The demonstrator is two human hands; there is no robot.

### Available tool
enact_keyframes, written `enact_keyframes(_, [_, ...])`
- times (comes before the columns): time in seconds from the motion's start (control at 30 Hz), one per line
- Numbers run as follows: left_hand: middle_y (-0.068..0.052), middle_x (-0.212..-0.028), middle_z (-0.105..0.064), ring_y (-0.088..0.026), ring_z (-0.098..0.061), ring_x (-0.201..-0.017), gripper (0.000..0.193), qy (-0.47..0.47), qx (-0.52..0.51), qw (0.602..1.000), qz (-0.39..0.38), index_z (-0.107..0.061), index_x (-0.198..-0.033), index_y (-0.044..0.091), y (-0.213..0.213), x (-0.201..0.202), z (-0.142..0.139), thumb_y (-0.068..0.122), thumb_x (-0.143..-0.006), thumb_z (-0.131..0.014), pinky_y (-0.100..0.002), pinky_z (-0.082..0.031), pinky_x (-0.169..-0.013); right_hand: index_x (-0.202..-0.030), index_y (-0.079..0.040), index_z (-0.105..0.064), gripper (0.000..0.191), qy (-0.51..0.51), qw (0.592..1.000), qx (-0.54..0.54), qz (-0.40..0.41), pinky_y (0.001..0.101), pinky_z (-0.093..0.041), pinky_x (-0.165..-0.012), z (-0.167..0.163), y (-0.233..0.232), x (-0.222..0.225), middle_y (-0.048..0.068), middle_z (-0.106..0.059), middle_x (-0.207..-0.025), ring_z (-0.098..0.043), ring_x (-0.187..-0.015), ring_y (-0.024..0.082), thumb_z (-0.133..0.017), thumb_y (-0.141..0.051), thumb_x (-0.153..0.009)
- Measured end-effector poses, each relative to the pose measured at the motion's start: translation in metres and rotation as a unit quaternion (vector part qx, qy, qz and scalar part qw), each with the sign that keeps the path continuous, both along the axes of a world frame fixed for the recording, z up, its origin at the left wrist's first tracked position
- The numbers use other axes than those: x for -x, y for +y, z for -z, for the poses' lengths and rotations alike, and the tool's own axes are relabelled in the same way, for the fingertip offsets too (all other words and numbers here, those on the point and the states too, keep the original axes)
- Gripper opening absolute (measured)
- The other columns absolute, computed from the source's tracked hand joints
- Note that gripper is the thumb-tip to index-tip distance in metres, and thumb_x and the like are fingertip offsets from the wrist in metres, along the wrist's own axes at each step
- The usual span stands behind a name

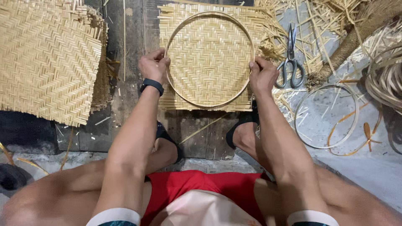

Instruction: The person places a circular bamboo frame onto a flat woven mat, presses it down, and trims the excess matting around the frame using shears. They repeat this process with multiple mats and frames, stacking the finished circular bases.

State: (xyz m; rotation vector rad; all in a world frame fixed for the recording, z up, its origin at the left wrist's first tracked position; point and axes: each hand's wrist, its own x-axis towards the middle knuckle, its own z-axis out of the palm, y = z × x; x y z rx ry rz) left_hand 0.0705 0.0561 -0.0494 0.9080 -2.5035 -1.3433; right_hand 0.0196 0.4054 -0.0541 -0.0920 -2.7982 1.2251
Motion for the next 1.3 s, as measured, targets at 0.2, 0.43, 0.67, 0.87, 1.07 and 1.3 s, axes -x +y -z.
enact_keyframes(0.2, [-0.011, -0.090, -0.080, -0.015, -0.076, -0.077, 0.025, -0.014, -0.030, 0.999, -0.022, -0.081, -0.101, 0.003, -0.004, 0.000, 0.003, 0.006, -0.076, -0.085, -0.029, -0.059, -0.076, -0.101, -0.005, -0.081, 0.017, -0.021, 0.999, -0.036, -0.009, 0.0394, -0.056, -0.075, -0.003, 0.007, 0.004, 0.019, -0.075, -0.082, -0.073, -0.073, 0.031, -0.081, -0.014, -0.086])
enact_keyframes(0.43, [-0.007, -0.088, -0.080, -0.012, -0.073, -0.075, 0.019, 0.004, -0.158, 0.987, -0.008, -0.080, -0.099, -0.003, -0.011, -0.007, 0.014, -0.002, -0.080, -0.081, -0.026, -0.060, -0.070, -0.098, -0.005, -0.081, 0.019, -0.040, 0.999, -0.006, 0.004, 0.0359, -0.057, -0.073, 0.008, 0.010, 0.008, 0.015, -0.077, -0.080, -0.073, -0.069, 0.024, -0.084, -0.018, -0.086])
enact_keyframes(0.67, [-0.012, -0.084, -0.077, -0.017, -0.074, -0.070, 0.023, -0.090, -0.248, 0.964, -0.038, -0.077, -0.097, -0.005, -0.023, 0.005, 0.012, -0.002, -0.077, -0.087, -0.030, -0.060, -0.060, -0.095, -0.004, -0.081, 0.020, -0.074, 0.997, 0.002, 0.007, 0.0333, -0.057, -0.071, 0.001, 0.009, 0.013, 0.012, -0.077, -0.080, -0.073, -0.069, 0.021, -0.085, -0.019, -0.083])
enact_keyframes(0.87, [-0.012, -0.085, -0.078, -0.018, -0.075, -0.071, 0.022, -0.074, -0.293, 0.953, -0.030, -0.077, -0.099, -0.005, -0.027, 0.006, 0.015, -0.004, -0.078, -0.084, -0.029, -0.062, -0.062, -0.095, -0.004, -0.081, 0.020, -0.115, 0.993, 0.020, 0.013, 0.0318, -0.057, -0.071, -0.007, 0.009, 0.017, 0.011, -0.078, -0.082, -0.072, -0.070, 0.017, -0.086, -0.019, -0.082])
enact_keyframes(1.07, [-0.013, -0.086, -0.078, -0.018, -0.076, -0.073, 0.021, -0.108, -0.245, 0.963, -0.011, -0.077, -0.099, -0.006, -0.026, 0.003, 0.003, -0.002, -0.080, -0.084, -0.030, -0.064, -0.064, -0.095, -0.005, -0.081, 0.019, -0.174, 0.981, 0.080, 0.012, 0.0315, -0.056, -0.066, 0.005, 0.021, 0.022, 0.009, -0.078, -0.079, -0.070, -0.068, 0.016, -0.086, -0.019, -0.083])
enact_keyframes(1.3, [-0.024, -0.121, -0.068, -0.039, -0.064, -0.110, 0.040, -0.093, 0.203, 0.959, 0.174, -0.077, -0.105, 0.003, -0.003, 0.069, -0.033, 0.029, -0.077, -0.087, -0.055, -0.050, -0.092, -0.129, -0.008, -0.073, 0.037, -0.192, 0.972, -0.123, -0.057, 0.0421, -0.052, -0.105, -0.046, -0.016, 0.015, 0.022, -0.070, -0.126, -0.067, -0.118, 0.033, -0.075, -0.027, -0.097])
